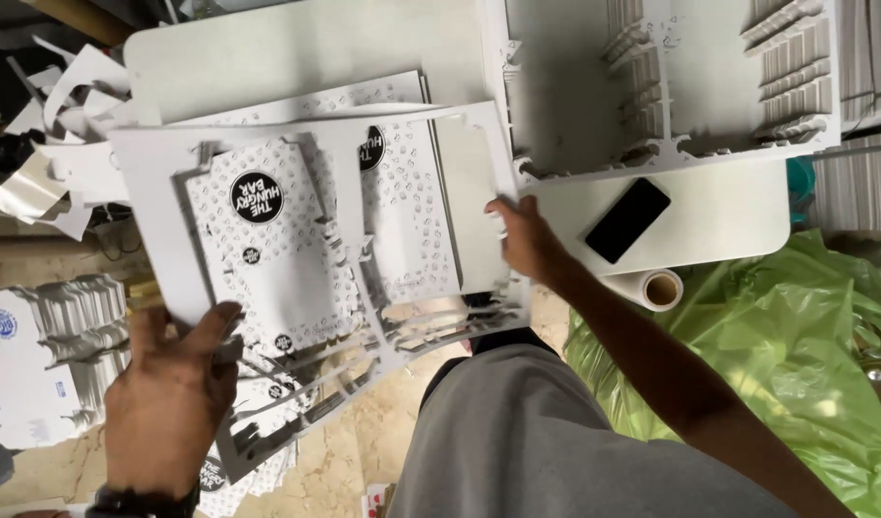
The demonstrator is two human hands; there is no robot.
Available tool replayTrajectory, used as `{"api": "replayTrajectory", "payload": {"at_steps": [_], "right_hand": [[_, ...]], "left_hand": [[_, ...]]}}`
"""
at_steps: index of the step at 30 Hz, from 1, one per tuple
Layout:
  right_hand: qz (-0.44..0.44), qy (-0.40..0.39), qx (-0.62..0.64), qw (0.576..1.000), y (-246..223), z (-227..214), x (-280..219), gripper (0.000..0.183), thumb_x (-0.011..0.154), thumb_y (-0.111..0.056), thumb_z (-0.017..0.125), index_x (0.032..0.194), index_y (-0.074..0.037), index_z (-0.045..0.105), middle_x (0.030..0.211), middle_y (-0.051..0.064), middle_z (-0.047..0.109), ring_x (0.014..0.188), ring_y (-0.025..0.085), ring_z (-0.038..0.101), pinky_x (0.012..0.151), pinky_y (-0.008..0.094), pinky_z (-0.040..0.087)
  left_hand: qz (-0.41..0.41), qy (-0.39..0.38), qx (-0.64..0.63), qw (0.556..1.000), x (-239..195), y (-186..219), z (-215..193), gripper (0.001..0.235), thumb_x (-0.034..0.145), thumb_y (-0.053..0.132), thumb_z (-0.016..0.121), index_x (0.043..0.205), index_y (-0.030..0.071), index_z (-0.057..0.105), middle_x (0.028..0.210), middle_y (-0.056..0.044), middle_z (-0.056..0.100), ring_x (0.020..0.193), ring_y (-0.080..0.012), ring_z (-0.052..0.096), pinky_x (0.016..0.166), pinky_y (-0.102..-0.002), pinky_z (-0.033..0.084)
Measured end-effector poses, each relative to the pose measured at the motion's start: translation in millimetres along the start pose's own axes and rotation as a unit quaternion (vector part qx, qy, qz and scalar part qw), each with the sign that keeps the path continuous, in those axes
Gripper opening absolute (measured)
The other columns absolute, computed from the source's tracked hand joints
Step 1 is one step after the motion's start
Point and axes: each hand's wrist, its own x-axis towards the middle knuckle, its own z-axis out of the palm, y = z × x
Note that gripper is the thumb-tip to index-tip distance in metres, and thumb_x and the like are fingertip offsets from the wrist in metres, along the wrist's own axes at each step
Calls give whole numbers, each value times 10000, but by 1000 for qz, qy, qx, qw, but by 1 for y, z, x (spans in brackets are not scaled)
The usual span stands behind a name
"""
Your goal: Removing excess cardboard waste from a stack of pre-cut printed sheets to reveal the final product shapes.
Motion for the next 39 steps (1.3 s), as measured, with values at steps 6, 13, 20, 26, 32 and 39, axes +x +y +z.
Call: {"api": "replayTrajectory", "payload": {"at_steps": [6, 13, 20, 26, 32, 39], "right_hand": [[-16, -11, -119, 993, 23, -53, -73, 639, 851, 109, 556, 1440, -128, 488, 1221, 283, 548, 978, 370, 592, 792, 475, 507], [238, 7, -124, 963, -91, -152, -201, 594, 987, -6, 596, 1518, -262, 520, 1240, 162, 597, 987, 279, 628, 819, 426, 576], [-54, 205, -366, 906, -10, -226, -286, 754, 821, -148, 842, 1549, -207, 653, 814, 119, 524, 657, 242, 508, 816, 471, 545], [-17, 311, -412, 856, 43, -280, -253, 782, 769, -44, 877, 1530, -181, 761, 1054, 202, 539, 854, 395, 654, 783, 498, 592], [11, 254, -430, 866, 115, -351, -171, 688, 776, -67, 880, 1438, -205, 752, 1038, 192, 600, 661, 362, 698, 796, 473, 641], [100, 152, -312, 933, 186, -433, -57, 686, 793, 15, 824, 1429, -201, 681, 1247, 271, 571, 893, 446, 687, 870, 487, 598]], "left_hand": [[88, 151, -20, 984, -45, -8, 27, 546, 838, 36, 765, 1321, 272, 671, 1262, -239, 618, 691, -246, 760, 420, -302, 741], [238, 228, -140, 934, -76, -15, 24, 652, 708, 31, 871, 1329, 120, 693, 791, -177, 777, 1114, -456, 728, 967, -498, 663], [174, 297, -68, 936, -105, 24, -20, 623, 760, 118, 878, 1359, 203, 735, 1277, -332, 592, 633, -265, 728, 442, -329, 707], [155, 366, -58, 916, -15, 90, -20, 354, 951, 69, 773, 1295, 152, 755, 1189, -275, 591, 554, -261, 693, 385, -301, 672], [195, 249, -107, 942, 121, 185, -29, 467, 824, 10, 737, 1271, 141, 704, 1125, -186, 514, 617, -377, 681, 582, -511, 656], [166, 93, -152, 970, 252, 293, -38, 403, 828, 156, 736, 1212, 260, 670, 1205, -140, 432, 743, -443, 678, 768, -553, 596]]}}
